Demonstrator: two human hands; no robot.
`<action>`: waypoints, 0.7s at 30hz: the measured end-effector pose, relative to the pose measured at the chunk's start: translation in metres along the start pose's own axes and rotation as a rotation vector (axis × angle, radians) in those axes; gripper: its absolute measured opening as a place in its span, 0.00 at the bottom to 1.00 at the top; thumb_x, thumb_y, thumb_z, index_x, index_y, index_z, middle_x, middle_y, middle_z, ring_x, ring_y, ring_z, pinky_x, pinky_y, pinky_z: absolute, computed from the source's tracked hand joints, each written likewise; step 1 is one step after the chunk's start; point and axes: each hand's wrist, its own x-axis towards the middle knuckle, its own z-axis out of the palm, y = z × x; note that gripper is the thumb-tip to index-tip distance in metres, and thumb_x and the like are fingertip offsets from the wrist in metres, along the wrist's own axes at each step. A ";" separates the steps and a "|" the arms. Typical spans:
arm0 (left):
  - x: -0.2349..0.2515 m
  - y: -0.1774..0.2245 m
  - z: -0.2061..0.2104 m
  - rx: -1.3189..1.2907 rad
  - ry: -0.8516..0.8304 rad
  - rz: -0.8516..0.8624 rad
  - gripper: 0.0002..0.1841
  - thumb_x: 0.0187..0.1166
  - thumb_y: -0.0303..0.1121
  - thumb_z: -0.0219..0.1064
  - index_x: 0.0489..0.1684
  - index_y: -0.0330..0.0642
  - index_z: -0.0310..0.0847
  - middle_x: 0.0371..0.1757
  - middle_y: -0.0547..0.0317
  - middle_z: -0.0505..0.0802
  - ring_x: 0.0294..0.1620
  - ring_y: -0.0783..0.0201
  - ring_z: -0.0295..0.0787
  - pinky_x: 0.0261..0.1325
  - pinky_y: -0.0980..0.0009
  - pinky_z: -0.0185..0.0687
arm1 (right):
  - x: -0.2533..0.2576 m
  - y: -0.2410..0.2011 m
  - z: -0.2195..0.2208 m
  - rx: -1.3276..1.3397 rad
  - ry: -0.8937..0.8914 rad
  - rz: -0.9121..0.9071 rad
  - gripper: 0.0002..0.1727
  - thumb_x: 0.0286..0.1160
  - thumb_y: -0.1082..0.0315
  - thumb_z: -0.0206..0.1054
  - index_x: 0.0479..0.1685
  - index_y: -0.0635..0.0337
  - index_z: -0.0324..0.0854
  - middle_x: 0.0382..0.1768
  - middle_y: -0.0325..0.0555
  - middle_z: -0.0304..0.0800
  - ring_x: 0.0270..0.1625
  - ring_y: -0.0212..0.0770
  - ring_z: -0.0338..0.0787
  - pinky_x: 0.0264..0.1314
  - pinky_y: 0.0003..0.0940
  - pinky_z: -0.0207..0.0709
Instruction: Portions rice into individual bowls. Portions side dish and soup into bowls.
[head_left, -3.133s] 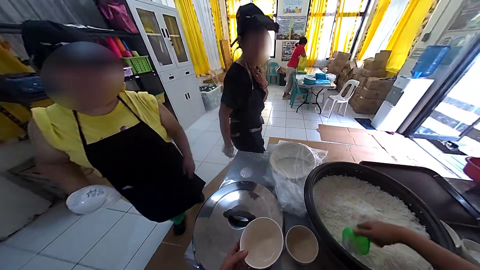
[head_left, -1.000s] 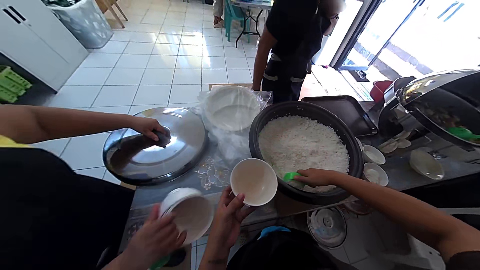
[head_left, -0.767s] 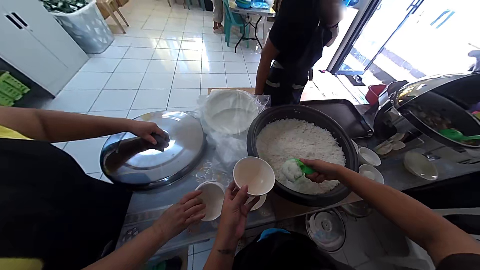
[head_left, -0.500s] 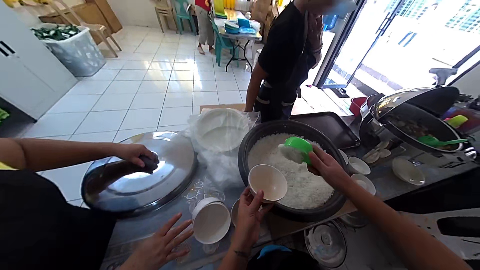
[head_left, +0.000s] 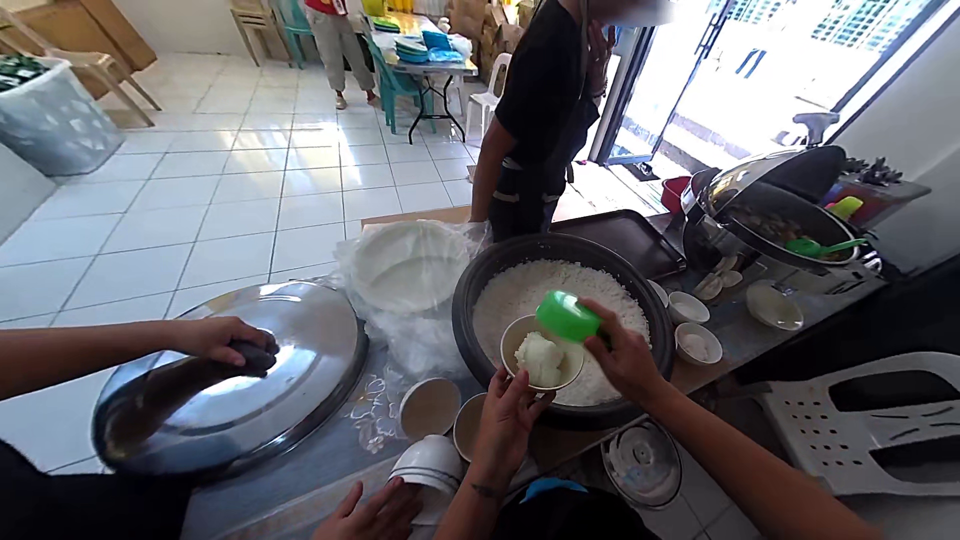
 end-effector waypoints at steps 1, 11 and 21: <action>-0.001 0.001 -0.004 -0.004 -0.011 0.005 0.23 0.91 0.27 0.49 0.83 0.40 0.52 0.64 0.43 0.83 0.55 0.53 0.91 0.54 0.61 0.90 | 0.004 0.001 -0.003 0.051 0.025 0.095 0.32 0.90 0.51 0.52 0.78 0.70 0.73 0.26 0.46 0.85 0.25 0.37 0.82 0.32 0.38 0.79; -0.018 0.031 -0.049 0.033 -0.014 0.150 0.16 0.91 0.34 0.39 0.72 0.42 0.57 0.57 0.52 0.91 0.49 0.59 0.95 0.51 0.64 0.94 | -0.011 0.038 0.059 -0.283 -0.689 0.421 0.34 0.90 0.45 0.56 0.90 0.51 0.65 0.60 0.67 0.90 0.64 0.68 0.89 0.67 0.65 0.77; -0.022 0.006 -0.023 0.257 -0.236 -0.020 0.22 0.85 0.34 0.48 0.76 0.40 0.51 0.55 0.56 0.90 0.52 0.62 0.94 0.56 0.63 0.92 | -0.024 -0.022 -0.011 0.902 -0.444 0.839 0.36 0.93 0.46 0.40 0.93 0.59 0.50 0.76 0.61 0.77 0.70 0.54 0.85 0.65 0.54 0.82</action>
